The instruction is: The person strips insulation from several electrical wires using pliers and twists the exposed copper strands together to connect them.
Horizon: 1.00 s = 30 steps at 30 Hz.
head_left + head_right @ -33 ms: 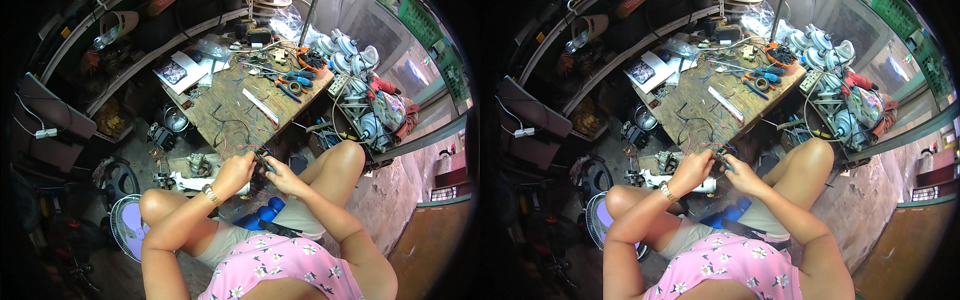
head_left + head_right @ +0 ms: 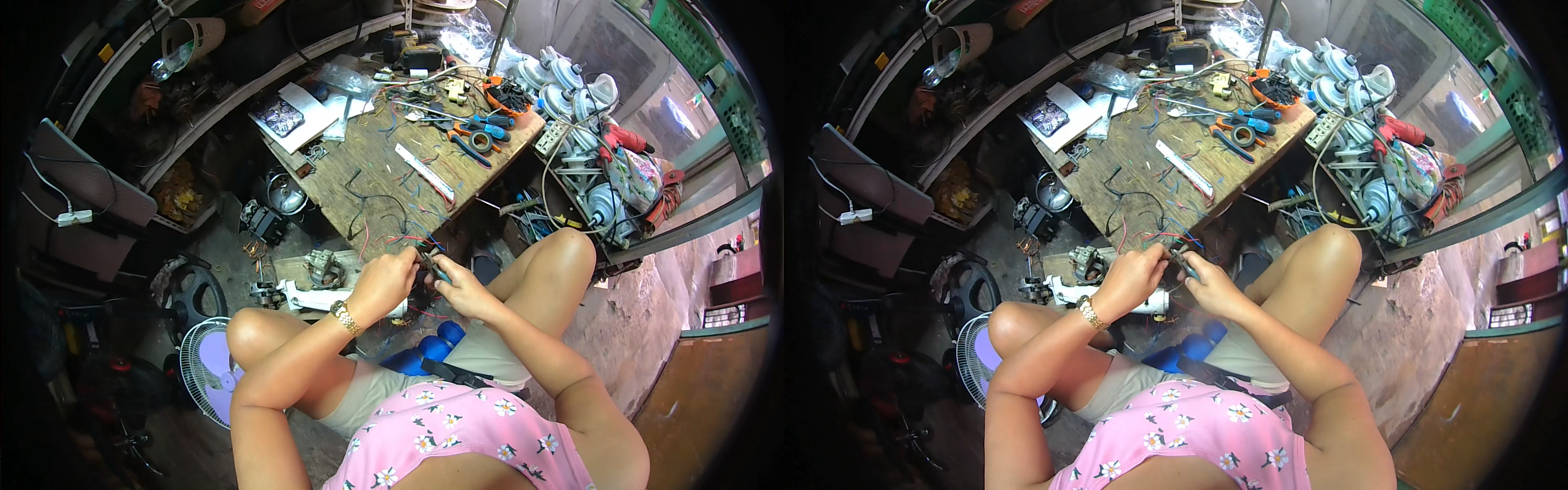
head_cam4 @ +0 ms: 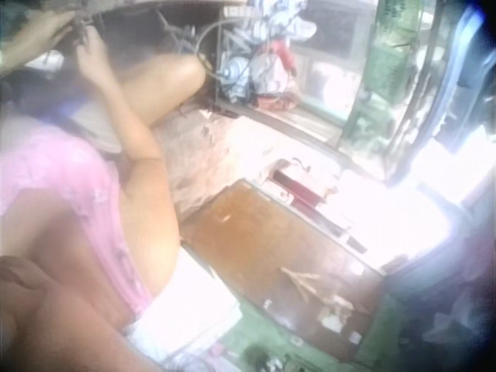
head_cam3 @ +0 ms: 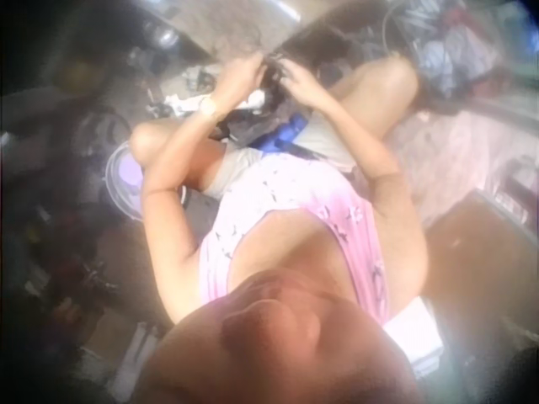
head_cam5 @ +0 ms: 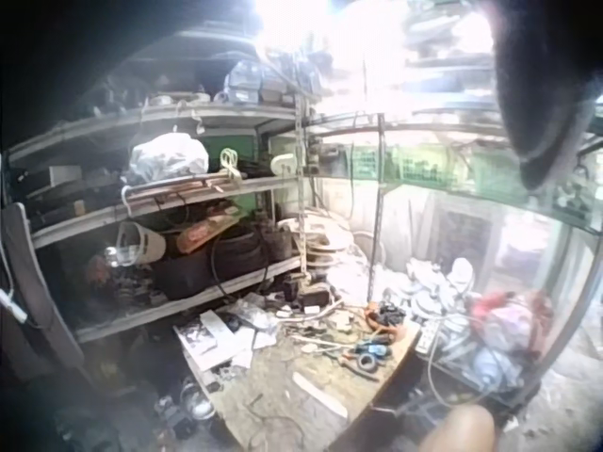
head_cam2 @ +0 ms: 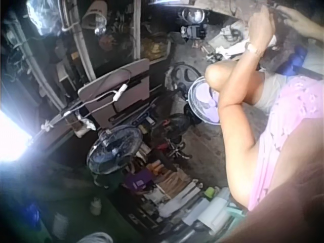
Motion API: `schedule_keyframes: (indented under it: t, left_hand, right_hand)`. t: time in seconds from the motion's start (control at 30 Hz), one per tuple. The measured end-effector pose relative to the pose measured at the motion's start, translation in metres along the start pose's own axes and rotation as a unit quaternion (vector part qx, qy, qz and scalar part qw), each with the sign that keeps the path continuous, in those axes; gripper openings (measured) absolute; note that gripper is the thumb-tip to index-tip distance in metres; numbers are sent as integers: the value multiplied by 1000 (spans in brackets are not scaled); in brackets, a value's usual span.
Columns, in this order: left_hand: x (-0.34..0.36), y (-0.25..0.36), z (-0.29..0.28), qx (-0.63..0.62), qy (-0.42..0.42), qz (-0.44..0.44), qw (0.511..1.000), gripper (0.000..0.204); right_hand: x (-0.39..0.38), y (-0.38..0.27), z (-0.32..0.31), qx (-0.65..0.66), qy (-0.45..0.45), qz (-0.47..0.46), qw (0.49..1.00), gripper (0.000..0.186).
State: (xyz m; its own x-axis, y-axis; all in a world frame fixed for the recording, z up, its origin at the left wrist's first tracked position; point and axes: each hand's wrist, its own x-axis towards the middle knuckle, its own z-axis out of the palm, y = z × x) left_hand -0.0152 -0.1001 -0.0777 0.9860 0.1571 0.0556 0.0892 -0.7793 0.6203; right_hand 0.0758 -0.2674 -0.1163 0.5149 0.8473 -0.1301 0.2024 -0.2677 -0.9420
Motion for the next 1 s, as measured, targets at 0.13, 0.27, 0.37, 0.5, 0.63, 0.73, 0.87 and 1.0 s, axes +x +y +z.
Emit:
schedule_keyframes:
  t: [0.13, 0.27, 0.37, 0.5, 0.63, 0.73, 0.87, 1.0]
  left_hand:
    - [0, 6, 6, 3, -3, 5, 1000, 10]
    - [1, 7, 9, -4, -1, 11, 1000, 10]
    - [0, 7, 12, 11, 2, 13, 1000, 10]
    - [-3, 8, 14, 32, -6, 11, 999, 10]
    - [0, 10, 13, 29, 0, 35, 999, 10]
    - [-1, 14, 15, 24, -23, 46, 998, 10]
    - [-8, 10, 29, 32, -35, 72, 996, 11]
    - [-10, 6, 36, 84, -65, 84, 991, 12]
  right_hand:
    - [-10, -12, -1, -18, 28, 9, 999, 37]
    - [-15, -13, -2, -37, 39, -17, 998, 38]
    - [-17, -2, 1, -96, 56, -49, 993, 40]
    - [-19, 0, 3, -107, 45, -29, 993, 42]
    - [-18, 0, 4, -18, 57, -11, 998, 36]
    - [-18, 40, 8, 70, 43, 15, 997, 25]
    - [-35, 49, 16, 163, 32, 180, 970, 29]
    - [-44, 50, 29, 150, 68, 219, 962, 35]
